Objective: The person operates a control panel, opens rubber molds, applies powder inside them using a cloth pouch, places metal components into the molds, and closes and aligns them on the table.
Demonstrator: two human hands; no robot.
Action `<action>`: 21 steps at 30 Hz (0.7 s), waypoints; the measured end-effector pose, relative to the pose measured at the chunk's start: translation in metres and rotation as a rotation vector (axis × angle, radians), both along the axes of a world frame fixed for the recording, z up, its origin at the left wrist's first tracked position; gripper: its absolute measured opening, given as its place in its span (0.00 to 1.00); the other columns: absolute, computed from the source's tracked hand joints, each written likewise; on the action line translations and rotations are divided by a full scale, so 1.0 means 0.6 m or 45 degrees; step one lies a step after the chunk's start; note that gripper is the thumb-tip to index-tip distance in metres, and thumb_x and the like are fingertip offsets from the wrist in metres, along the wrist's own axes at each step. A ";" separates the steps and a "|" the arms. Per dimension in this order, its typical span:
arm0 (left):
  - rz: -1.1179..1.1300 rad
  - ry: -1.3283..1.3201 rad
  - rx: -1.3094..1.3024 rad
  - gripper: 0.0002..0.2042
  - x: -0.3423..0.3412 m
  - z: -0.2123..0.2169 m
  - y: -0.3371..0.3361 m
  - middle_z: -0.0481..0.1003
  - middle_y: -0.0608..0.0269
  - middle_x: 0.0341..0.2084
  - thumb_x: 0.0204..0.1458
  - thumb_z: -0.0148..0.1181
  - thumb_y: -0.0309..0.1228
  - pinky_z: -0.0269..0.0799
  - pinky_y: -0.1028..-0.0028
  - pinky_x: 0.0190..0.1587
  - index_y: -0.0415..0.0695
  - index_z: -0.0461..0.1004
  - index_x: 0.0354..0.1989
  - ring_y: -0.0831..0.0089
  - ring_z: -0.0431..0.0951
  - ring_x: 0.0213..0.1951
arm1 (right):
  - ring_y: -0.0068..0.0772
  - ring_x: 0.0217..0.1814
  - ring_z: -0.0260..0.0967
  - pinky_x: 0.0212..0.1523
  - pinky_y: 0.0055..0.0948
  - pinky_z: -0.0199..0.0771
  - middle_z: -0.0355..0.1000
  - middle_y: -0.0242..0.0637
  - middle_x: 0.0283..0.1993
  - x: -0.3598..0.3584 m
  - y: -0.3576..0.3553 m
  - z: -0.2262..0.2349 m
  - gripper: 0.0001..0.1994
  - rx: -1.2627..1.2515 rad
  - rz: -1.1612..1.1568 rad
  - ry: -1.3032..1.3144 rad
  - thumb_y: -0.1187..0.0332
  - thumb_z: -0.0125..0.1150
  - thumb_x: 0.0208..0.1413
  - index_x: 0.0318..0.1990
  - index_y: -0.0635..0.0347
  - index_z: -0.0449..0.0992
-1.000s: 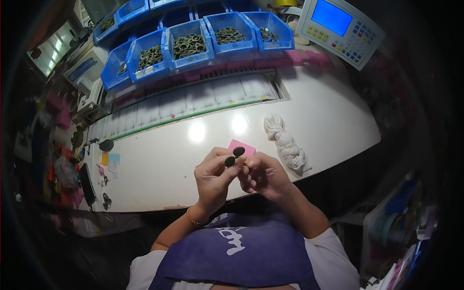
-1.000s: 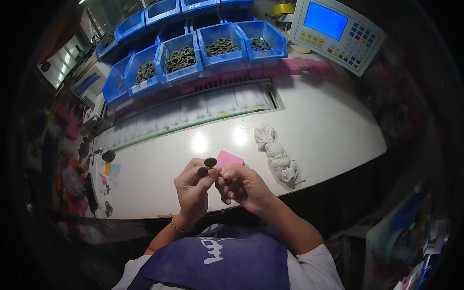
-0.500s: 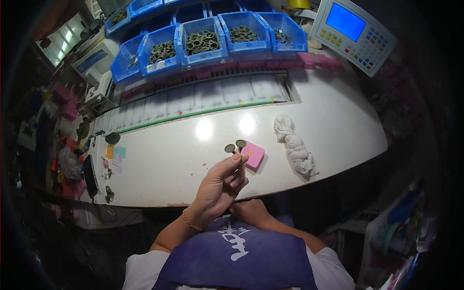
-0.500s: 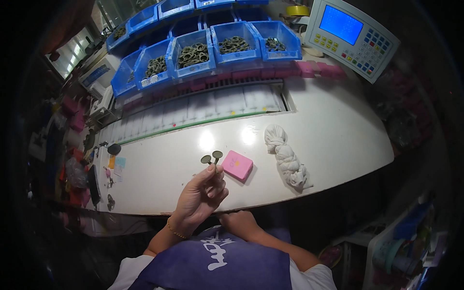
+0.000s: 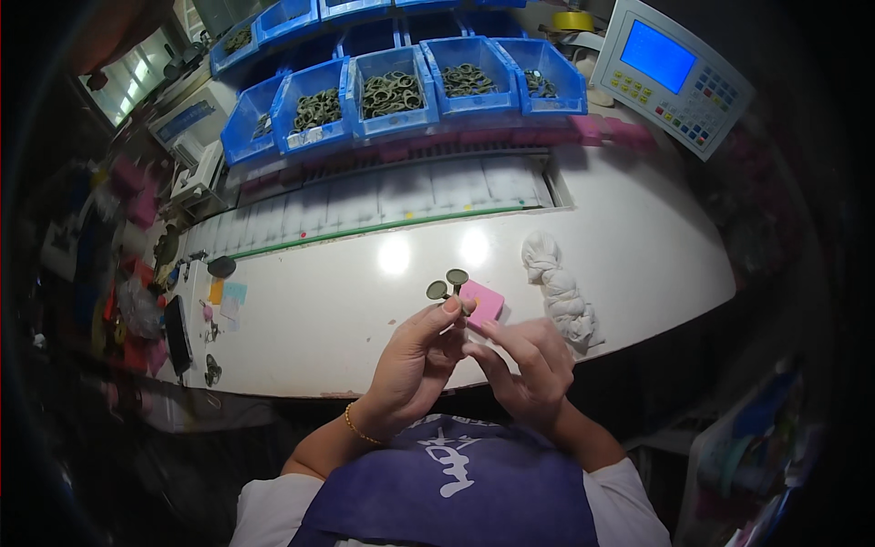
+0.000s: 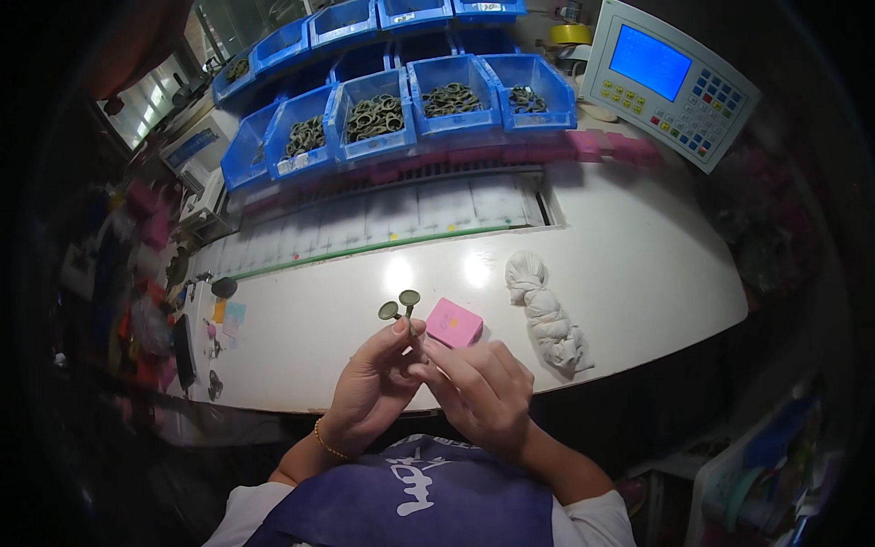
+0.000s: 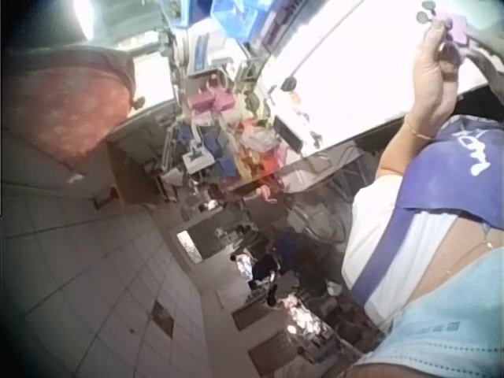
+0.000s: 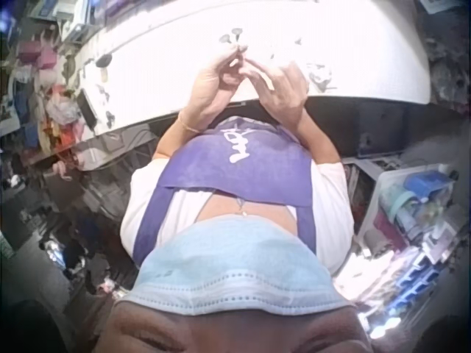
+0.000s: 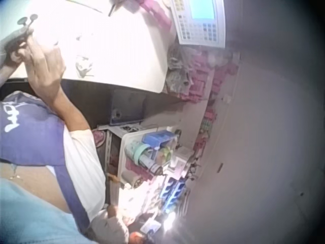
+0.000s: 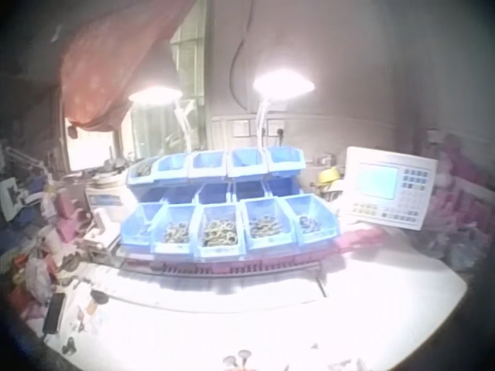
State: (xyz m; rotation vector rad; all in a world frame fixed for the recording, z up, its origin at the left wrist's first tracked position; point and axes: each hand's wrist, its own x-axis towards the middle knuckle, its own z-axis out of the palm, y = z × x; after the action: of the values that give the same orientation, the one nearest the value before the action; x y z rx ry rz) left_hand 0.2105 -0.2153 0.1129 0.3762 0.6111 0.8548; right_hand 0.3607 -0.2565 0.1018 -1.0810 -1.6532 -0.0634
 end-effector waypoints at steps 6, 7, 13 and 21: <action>0.151 0.107 0.324 0.08 0.001 -0.013 0.003 0.77 0.68 0.34 0.62 0.60 0.31 0.68 0.79 0.41 0.39 0.79 0.42 0.82 0.72 0.36 | 0.32 0.32 0.71 0.31 0.28 0.73 0.75 0.34 0.35 -0.004 0.039 0.005 0.15 0.153 -0.001 0.031 0.76 0.74 0.46 0.44 0.61 0.81; 0.177 0.109 0.342 0.07 0.001 -0.017 0.004 0.75 0.70 0.34 0.60 0.61 0.28 0.64 0.80 0.40 0.39 0.80 0.43 0.82 0.68 0.34 | 0.33 0.33 0.71 0.31 0.29 0.73 0.75 0.34 0.36 -0.005 0.042 0.006 0.15 0.159 -0.012 0.035 0.76 0.73 0.46 0.44 0.62 0.81; 0.172 0.097 0.427 0.09 -0.002 -0.019 0.012 0.75 0.69 0.37 0.59 0.63 0.28 0.64 0.79 0.40 0.38 0.80 0.44 0.81 0.67 0.34 | 0.36 0.34 0.71 0.33 0.31 0.72 0.74 0.36 0.36 -0.005 0.056 0.006 0.12 0.137 -0.026 0.039 0.76 0.71 0.49 0.41 0.62 0.80; 0.224 0.118 0.675 0.30 -0.022 -0.005 0.026 0.74 0.48 0.55 0.54 0.65 0.19 0.73 0.67 0.59 0.36 0.62 0.67 0.66 0.77 0.52 | 0.38 0.36 0.71 0.34 0.33 0.72 0.73 0.37 0.35 0.008 0.065 0.017 0.09 0.081 -0.021 0.018 0.75 0.69 0.53 0.39 0.62 0.76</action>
State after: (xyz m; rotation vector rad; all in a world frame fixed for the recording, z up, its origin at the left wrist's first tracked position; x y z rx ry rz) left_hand 0.1974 -0.1999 0.1101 0.8549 0.5014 1.1731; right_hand 0.3653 -0.2178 0.1122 -1.0448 -1.6189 -0.1181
